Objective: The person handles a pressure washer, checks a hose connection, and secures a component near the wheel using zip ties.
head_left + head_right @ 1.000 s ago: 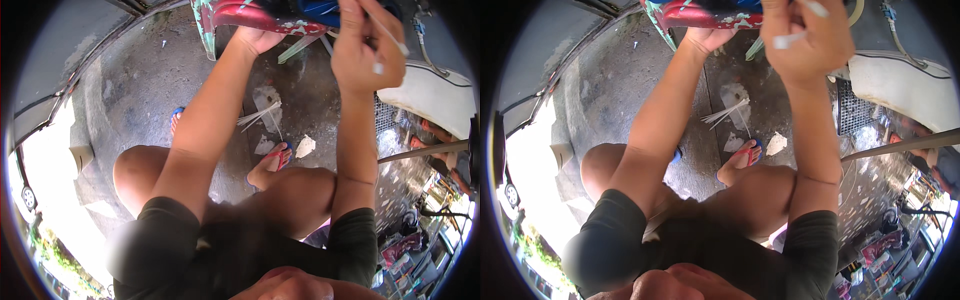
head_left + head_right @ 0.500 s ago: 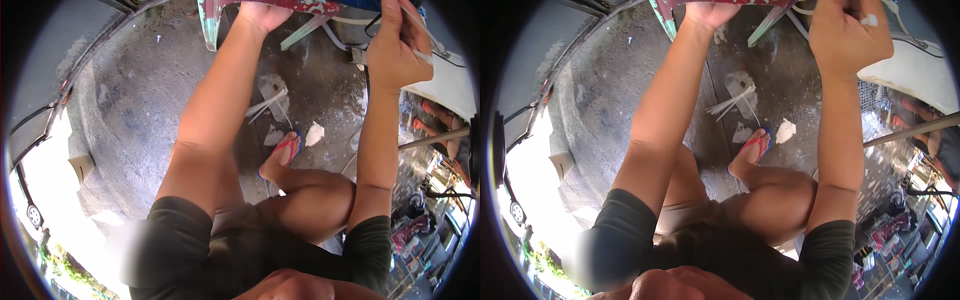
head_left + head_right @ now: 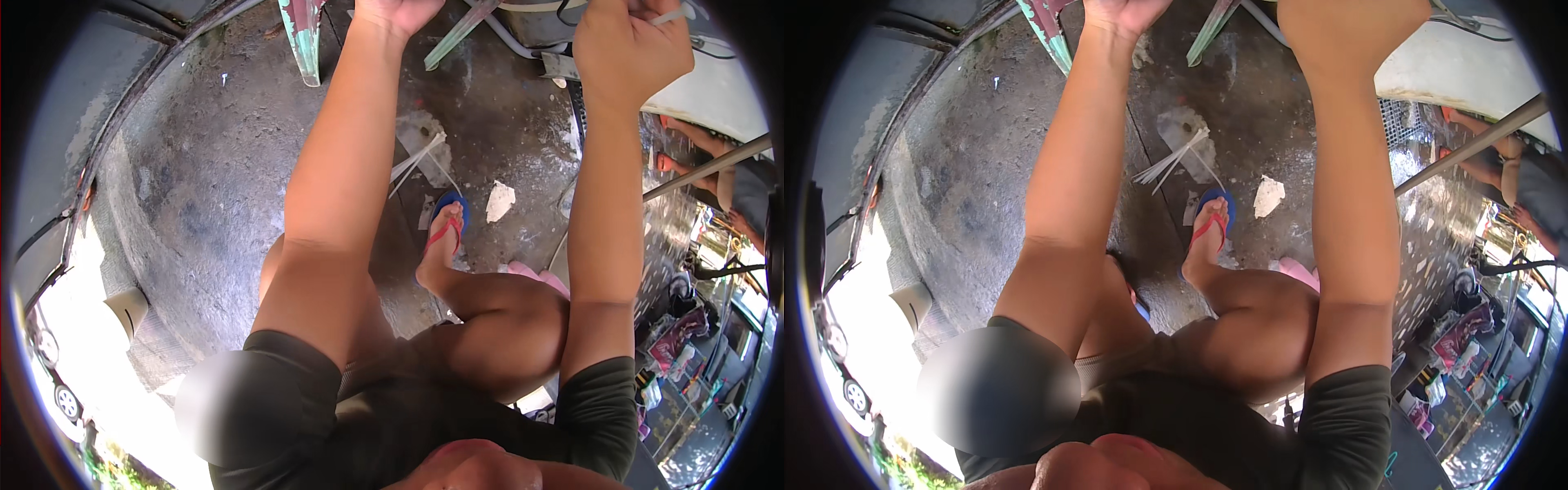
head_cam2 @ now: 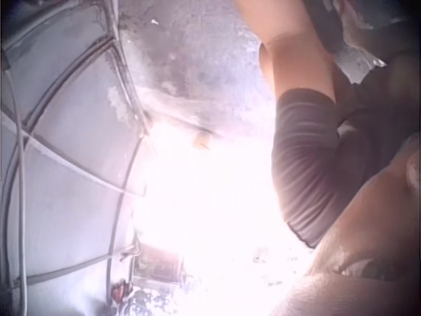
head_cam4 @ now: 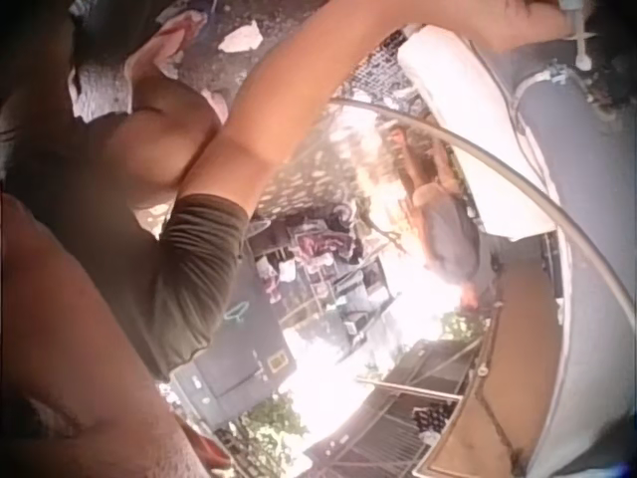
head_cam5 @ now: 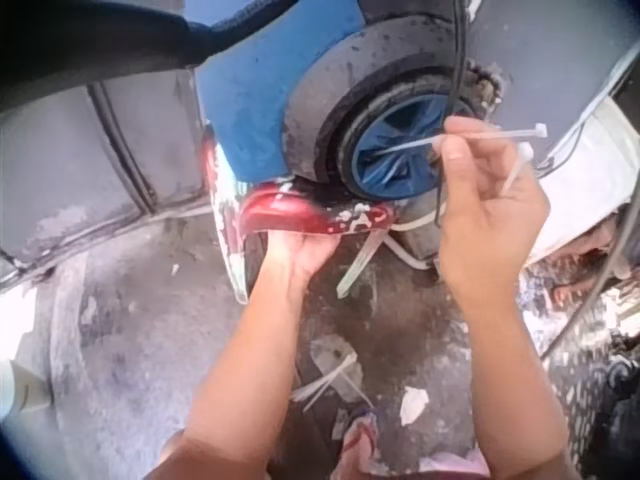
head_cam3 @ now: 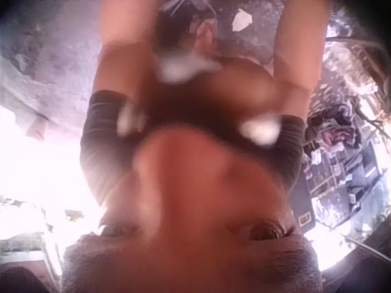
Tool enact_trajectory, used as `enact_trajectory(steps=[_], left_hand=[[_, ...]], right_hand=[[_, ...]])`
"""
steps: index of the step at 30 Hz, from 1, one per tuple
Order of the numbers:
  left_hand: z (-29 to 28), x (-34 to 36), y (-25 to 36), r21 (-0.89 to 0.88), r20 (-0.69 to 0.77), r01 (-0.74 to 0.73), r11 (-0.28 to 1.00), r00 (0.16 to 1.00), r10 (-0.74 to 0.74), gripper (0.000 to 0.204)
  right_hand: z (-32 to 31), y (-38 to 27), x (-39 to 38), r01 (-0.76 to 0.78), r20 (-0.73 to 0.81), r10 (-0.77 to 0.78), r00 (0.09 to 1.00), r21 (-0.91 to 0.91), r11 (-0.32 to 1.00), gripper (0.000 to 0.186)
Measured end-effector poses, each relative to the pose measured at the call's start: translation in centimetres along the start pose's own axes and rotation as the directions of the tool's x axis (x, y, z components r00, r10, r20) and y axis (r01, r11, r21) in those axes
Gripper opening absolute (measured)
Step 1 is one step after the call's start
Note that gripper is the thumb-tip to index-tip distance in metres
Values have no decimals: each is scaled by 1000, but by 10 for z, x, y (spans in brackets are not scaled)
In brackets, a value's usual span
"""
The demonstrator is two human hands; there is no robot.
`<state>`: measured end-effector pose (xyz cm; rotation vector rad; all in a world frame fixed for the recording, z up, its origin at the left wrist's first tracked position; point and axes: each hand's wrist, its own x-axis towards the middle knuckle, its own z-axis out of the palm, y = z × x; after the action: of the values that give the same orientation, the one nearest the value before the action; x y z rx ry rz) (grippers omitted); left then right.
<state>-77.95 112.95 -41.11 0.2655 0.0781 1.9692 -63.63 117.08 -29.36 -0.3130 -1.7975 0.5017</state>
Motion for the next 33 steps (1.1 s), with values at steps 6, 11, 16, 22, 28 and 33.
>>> enact_trajectory(steps=[6,11,16,22,28,33], left_hand=[[-12,-1,6,-12,8,-21,1000,1000,21,58],[-14,0,2,-92,-16,35,995,999,-37,58],[-17,-2,9,-76,98,98,992,991,-90,59],[-14,-3,11,-80,112,77,994,991,-68,58],[-19,1,9,89,100,67,994,992,-76,55],[-28,0,10,44,65,74,996,995,-77,54]], right_hand=[[12,-5,-1,-120,-24,121,992,28,992,14],[15,1,-5,-132,-83,134,987,34,991,16],[13,-2,-7,-87,-35,88,996,24,996,18],[12,1,-6,-78,-33,81,996,70,994,18],[11,7,-5,-28,-54,27,998,-24,999,18],[13,7,-10,-17,-10,17,1000,14,1000,20]])
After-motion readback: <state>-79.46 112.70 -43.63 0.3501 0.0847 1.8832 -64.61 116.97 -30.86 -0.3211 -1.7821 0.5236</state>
